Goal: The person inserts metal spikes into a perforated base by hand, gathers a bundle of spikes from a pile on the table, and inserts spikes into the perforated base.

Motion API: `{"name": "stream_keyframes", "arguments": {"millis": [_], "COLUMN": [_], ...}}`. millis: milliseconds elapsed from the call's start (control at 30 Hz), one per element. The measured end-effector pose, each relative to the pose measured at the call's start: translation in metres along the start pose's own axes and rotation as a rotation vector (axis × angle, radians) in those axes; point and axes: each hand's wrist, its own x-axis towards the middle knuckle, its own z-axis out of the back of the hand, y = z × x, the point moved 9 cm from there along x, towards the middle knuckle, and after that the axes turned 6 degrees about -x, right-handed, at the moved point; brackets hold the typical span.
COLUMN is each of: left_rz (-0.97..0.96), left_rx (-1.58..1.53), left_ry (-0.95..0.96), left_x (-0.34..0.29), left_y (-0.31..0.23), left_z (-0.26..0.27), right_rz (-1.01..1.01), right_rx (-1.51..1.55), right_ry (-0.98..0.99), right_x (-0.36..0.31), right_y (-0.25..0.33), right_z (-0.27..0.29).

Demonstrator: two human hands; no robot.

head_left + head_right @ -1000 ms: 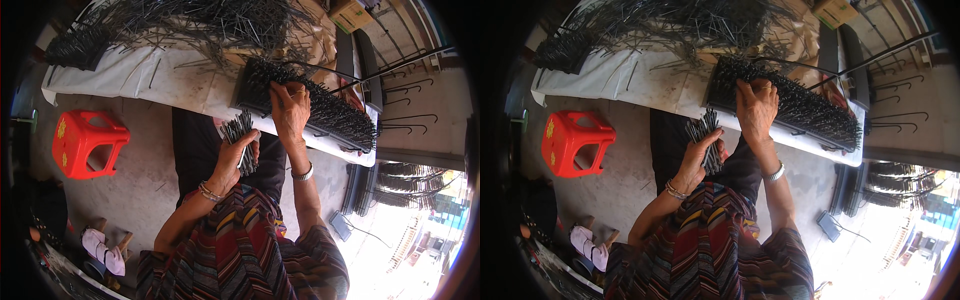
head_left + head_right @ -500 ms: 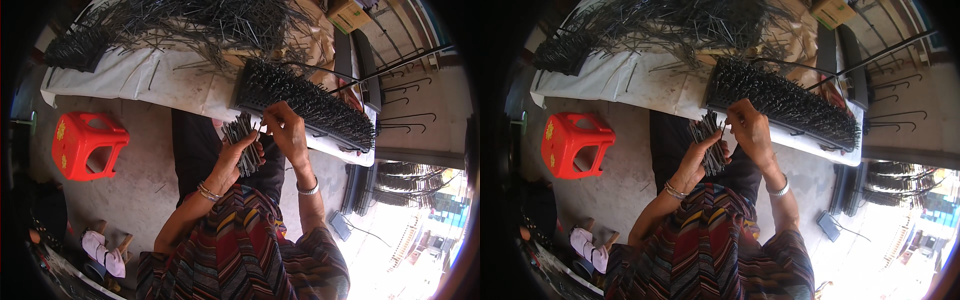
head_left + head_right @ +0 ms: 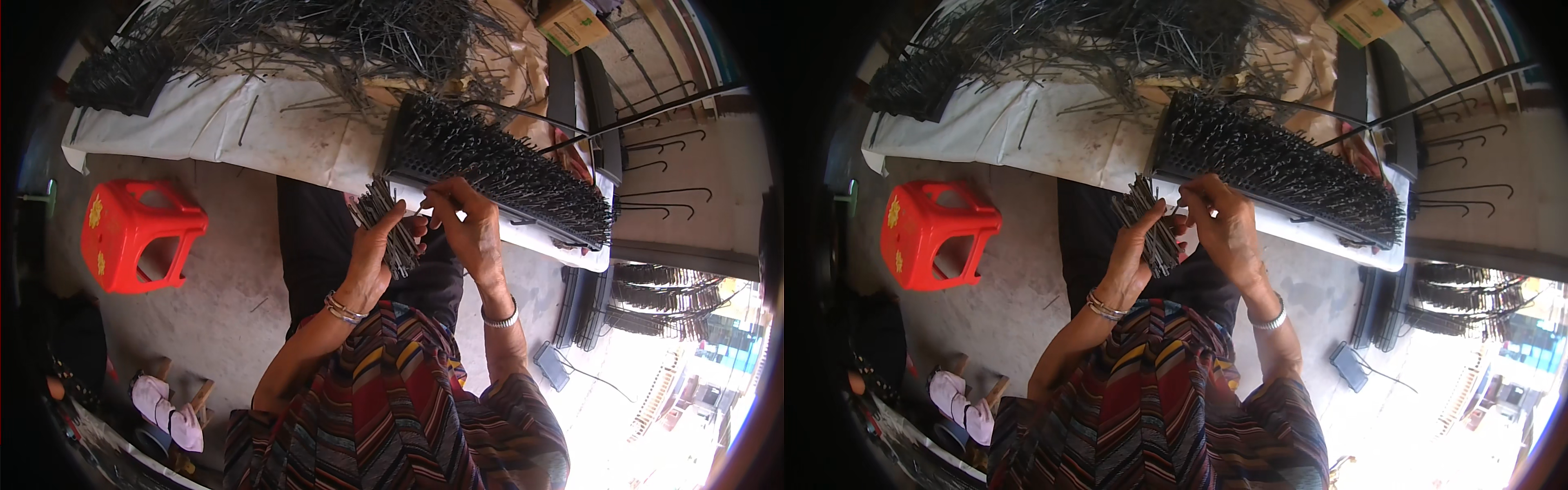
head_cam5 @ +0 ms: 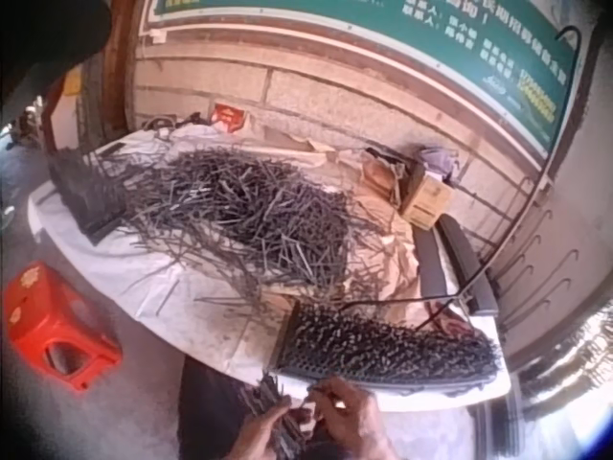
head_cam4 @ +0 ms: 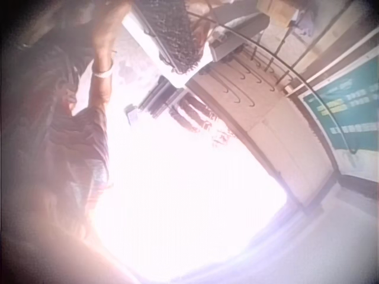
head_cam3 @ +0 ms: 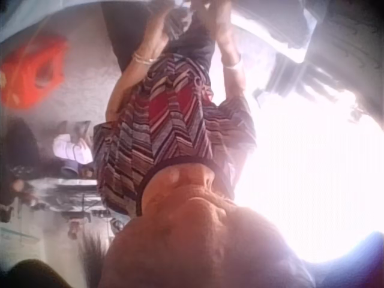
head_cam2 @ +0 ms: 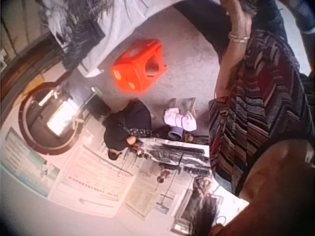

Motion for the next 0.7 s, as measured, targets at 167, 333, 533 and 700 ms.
{"name": "stream_keyframes", "arguments": {"millis": [167,333,533,700], "left_rz": [-0.013,-0.2,-0.769,-1.01], "left_rx": [-0.247,-0.234,0.102,0.446], "left_ry": [0.018,-0.13,-0.076,-0.008], "left_x": [0.024,0.037,0.061,0.096], "left_y": [-0.007,-0.051,-0.145,-0.161], "left_z": [0.018,0.034,0.007,0.019], "right_rz": [0.056,0.138,0.148,0.17], "right_rx": [-0.02,-0.113,-0.188,-0.219], "right_ry": [-0.334,-0.457,-0.457,-0.415], "right_x": [-0.004,0.014,0.034,0.044], "right_y": [0.01,0.009,0.011,0.013], "right_z": [0.031,0.041,0.026,0.014]}}
